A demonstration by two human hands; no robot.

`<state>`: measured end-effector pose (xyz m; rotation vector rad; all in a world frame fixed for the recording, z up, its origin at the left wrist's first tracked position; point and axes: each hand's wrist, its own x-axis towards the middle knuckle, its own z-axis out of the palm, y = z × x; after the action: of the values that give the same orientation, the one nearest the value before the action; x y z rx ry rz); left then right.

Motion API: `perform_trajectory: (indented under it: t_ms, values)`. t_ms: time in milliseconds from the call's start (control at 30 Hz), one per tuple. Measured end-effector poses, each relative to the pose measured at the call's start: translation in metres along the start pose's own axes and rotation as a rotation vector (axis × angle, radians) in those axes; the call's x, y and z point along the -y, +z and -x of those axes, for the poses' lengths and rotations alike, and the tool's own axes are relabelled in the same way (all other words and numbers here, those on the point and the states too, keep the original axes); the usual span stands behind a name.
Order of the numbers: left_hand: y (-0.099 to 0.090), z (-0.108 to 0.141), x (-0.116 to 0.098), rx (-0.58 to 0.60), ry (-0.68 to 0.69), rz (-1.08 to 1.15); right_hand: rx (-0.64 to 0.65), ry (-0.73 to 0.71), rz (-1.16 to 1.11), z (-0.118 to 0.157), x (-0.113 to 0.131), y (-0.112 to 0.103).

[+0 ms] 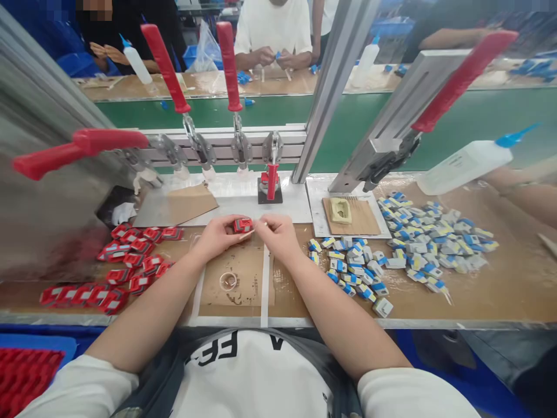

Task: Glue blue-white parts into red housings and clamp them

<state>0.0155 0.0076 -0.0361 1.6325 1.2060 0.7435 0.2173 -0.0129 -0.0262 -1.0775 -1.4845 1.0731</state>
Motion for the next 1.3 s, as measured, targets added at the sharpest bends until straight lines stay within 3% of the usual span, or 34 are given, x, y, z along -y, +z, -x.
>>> perform_trajectory:
  t_ms: [33, 100, 600, 1033, 1100, 1167, 1300]
  values:
    - [0.001, -0.001, 0.000, 0.010, -0.002, 0.008, -0.119, 0.034, -0.010, -0.003, -0.003, -0.001]
    - [0.002, -0.002, -0.001, 0.018, -0.002, 0.008, -0.224, 0.085, -0.010, -0.008, -0.008, -0.002]
    - [0.004, 0.000, -0.006, 0.014, -0.020, -0.032, -0.176, 0.109, 0.059, -0.015, -0.013, 0.002]
    - [0.006, 0.000, 0.001, -0.079, 0.003, 0.015, -0.275, -0.017, 0.279, -0.012, -0.003, -0.005]
    - [0.005, -0.001, 0.002, -0.099, 0.008, 0.002, -0.220, -0.032, 0.268, -0.010, 0.001, -0.006]
    - [0.005, -0.002, 0.002, -0.120, 0.019, 0.000, -0.067, -0.086, 0.246, -0.005, 0.007, -0.004]
    - [0.003, -0.004, 0.003, -0.131, 0.058, -0.024, 0.509, -0.262, 0.316, 0.010, 0.018, 0.006]
